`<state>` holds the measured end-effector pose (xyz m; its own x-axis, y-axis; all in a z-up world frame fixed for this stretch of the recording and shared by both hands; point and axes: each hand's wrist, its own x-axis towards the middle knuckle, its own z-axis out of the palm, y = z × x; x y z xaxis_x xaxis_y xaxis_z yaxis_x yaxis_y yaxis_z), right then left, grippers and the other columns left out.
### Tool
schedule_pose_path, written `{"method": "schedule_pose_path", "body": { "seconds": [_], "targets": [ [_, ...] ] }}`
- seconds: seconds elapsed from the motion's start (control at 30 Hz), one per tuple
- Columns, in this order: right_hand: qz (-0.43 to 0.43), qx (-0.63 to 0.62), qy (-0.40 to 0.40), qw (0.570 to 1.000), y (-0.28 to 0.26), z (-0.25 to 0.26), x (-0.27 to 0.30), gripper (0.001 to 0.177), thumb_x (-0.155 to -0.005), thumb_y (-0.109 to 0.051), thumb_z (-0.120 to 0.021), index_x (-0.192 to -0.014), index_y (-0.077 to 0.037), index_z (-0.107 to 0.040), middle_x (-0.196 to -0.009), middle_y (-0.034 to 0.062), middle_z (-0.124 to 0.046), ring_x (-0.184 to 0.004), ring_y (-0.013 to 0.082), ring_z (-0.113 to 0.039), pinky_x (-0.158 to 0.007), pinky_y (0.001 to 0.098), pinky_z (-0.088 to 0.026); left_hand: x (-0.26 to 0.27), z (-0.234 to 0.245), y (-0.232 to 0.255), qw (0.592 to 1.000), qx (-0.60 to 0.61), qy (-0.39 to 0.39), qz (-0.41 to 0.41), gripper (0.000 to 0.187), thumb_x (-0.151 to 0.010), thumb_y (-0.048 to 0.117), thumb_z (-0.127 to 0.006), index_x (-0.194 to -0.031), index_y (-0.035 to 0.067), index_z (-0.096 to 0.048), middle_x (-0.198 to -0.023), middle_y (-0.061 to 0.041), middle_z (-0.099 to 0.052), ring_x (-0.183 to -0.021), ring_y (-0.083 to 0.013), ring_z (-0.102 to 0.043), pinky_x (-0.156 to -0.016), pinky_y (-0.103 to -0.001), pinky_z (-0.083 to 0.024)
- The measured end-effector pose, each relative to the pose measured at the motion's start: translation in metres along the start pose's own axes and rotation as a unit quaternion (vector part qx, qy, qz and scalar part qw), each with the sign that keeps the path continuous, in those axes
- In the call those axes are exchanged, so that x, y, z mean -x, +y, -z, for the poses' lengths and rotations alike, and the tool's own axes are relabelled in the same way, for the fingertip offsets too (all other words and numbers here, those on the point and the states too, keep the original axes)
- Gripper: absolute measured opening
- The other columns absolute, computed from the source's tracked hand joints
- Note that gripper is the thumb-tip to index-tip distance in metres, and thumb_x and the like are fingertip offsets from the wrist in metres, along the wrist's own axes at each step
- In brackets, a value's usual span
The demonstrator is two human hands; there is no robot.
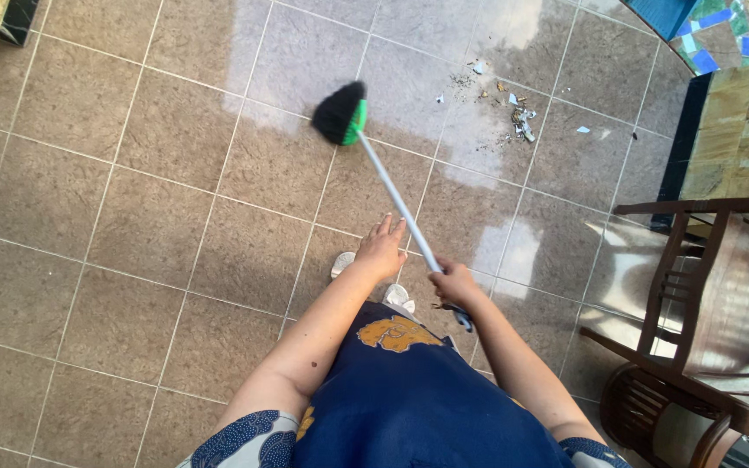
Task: The person sweeps debris across a tiled floor using a broom, navigating through a room with several wooden chairs.
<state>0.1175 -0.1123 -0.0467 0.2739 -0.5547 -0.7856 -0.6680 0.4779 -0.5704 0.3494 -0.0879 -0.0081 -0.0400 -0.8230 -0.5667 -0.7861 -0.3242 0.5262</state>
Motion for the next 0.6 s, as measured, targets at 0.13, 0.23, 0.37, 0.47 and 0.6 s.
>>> {"method": "schedule_pose_path", "body": {
  "seconds": [0.13, 0.23, 0.37, 0.47, 0.6],
  "targets": [
    [-0.052, 0.059, 0.07, 0.994, 0.041, 0.061, 0.01, 0.063, -0.087, -0.017, -0.065, -0.149, -0.02, -0.054, -0.063, 0.0069, -0.061, -0.049, 0.0172, -0.058, -0.047, 0.036, -0.051, 0.008, -0.018, 0.012, 1.0, -0.003, 0.004, 0.005, 0.087, -0.091, 0.032, -0.072, -0.162, 0.02, -0.024, -0.169, -0.017, -0.015, -0.151, -0.0414, -0.027, -0.12, -0.05, -0.032],
    [-0.044, 0.096, 0.121, 0.987, 0.038, 0.103, 0.007, 0.063, -0.086, -0.017, -0.065, -0.149, -0.02, -0.055, -0.066, 0.0103, -0.065, -0.05, 0.0199, -0.062, -0.048, 0.0378, -0.054, 0.011, -0.029, 0.022, 1.0, 0.0, -0.003, 0.013, 0.085, -0.09, 0.032, -0.072, -0.161, 0.023, -0.026, -0.169, -0.015, -0.015, -0.152, -0.0413, -0.025, -0.12, -0.052, -0.032],
    [0.027, 0.138, 0.177, 0.974, 0.024, 0.123, 0.02, 0.067, -0.084, -0.013, -0.064, -0.15, -0.014, -0.054, -0.07, 0.0138, -0.07, -0.053, 0.0207, -0.068, -0.051, 0.0365, -0.056, 0.015, -0.045, 0.03, 1.0, 0.0, 0.023, -0.006, 0.086, -0.09, 0.03, -0.073, -0.161, 0.021, -0.025, -0.169, -0.018, -0.014, -0.15, -0.0427, -0.027, -0.12, -0.052, -0.032],
    [0.009, 0.141, 0.184, 0.973, 0.016, 0.12, 0.046, 0.067, -0.085, -0.013, -0.064, -0.151, -0.016, -0.051, -0.067, 0.0121, -0.068, -0.051, 0.0186, -0.066, -0.049, 0.0356, -0.055, 0.019, -0.052, 0.04, 1.0, 0.0, 0.015, 0.007, 0.086, -0.089, 0.029, -0.073, -0.161, 0.022, -0.026, -0.169, -0.017, -0.014, -0.151, -0.0417, -0.026, -0.12, -0.052, -0.031],
    [0.012, 0.017, 0.144, 0.989, 0.033, 0.094, 0.072, 0.069, -0.085, -0.011, -0.064, -0.152, -0.018, -0.05, -0.067, 0.0079, -0.061, -0.048, 0.0175, -0.056, -0.045, 0.0366, -0.047, 0.021, -0.062, 0.058, 1.0, 0.001, 0.005, 0.004, 0.085, -0.09, 0.03, -0.072, -0.161, 0.022, -0.025, -0.169, -0.017, -0.013, -0.152, -0.0415, -0.025, -0.12, -0.052, -0.031]
  ]
}}
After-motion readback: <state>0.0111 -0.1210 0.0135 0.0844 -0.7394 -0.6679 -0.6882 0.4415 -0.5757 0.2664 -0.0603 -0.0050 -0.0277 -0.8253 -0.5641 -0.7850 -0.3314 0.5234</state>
